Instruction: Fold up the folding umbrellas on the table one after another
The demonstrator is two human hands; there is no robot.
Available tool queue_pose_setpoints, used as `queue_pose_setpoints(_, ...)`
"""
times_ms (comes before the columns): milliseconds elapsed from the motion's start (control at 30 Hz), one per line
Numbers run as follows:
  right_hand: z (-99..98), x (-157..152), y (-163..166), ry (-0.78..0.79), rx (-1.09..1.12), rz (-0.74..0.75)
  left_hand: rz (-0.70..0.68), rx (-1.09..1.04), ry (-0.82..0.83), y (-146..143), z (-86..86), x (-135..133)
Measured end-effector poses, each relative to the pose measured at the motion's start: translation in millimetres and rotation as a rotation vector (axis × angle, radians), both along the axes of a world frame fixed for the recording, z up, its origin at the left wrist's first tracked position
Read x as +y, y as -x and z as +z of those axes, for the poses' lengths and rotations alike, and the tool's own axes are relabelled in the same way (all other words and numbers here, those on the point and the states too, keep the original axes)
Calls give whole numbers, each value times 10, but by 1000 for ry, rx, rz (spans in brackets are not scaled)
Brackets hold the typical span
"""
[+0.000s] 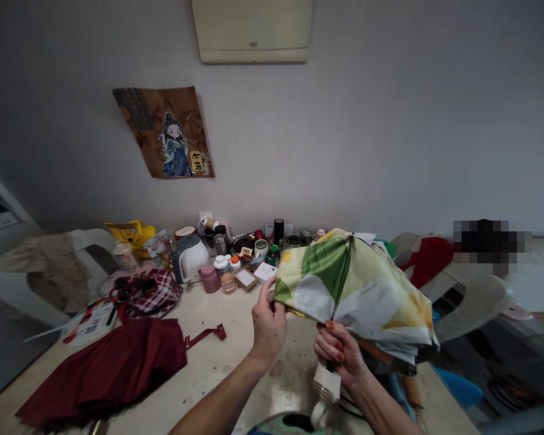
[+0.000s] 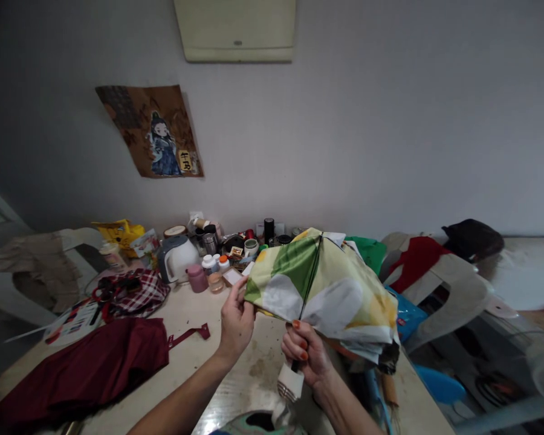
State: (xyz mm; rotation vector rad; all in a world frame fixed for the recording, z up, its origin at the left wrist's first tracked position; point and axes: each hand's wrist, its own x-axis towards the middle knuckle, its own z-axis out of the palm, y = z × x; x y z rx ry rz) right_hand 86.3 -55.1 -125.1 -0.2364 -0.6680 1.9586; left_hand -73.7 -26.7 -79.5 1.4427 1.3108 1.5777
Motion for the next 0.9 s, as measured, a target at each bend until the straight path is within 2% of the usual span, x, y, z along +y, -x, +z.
queue_pose_setpoints(67, -8, 9, -3, -20, -5, -10, 31, 9, -51, 14, -3, -4)
queue_pose_setpoints(167, 16, 16, -8, -59, -32, -23, 119, 147, -146, 70, -21, 1)
queue_pose_setpoints(300, 20, 12, -27, -112, -136, -16, 159, 345, -200, 190, -156, -1)
queue_pose_setpoints(367, -32, 7, -51, -137, -223, 9, 84, 406, -176, 270, -273, 4)
queue_pose_setpoints(467, -162, -1, -104, -165, -375, 8, -99, 441, -122, 400, -433, 52)
queue_pose_setpoints(533, -253, -4, -146, -208, -462, 11, -229, 358, -26, 479, -474, 111)
queue_pose_setpoints(567, -295, -5, -168, -233, -487, 30, -288, 250, 59, 511, -464, 142)
queue_pose_setpoints(667, -401, 1, -230, -271, -493, 133, -456, -286, 293, 576, -297, 174)
queue_pose_setpoints(733, -462, 8, -267, -268, -476, 177, -577, -554, 278, 588, -93, 99)
queue_pose_setpoints(767, -488, 9, -285, -267, -473, 192, -650, -584, 223, 585, 25, 28)
queue_pose_setpoints(833, -527, -1, -330, -267, -484, 219, -794, -515, 72, 561, 268, -164)
queue_pose_setpoints(900, -536, -38, -391, -266, -522, 243, -966, -334, -86, 522, 490, -378)
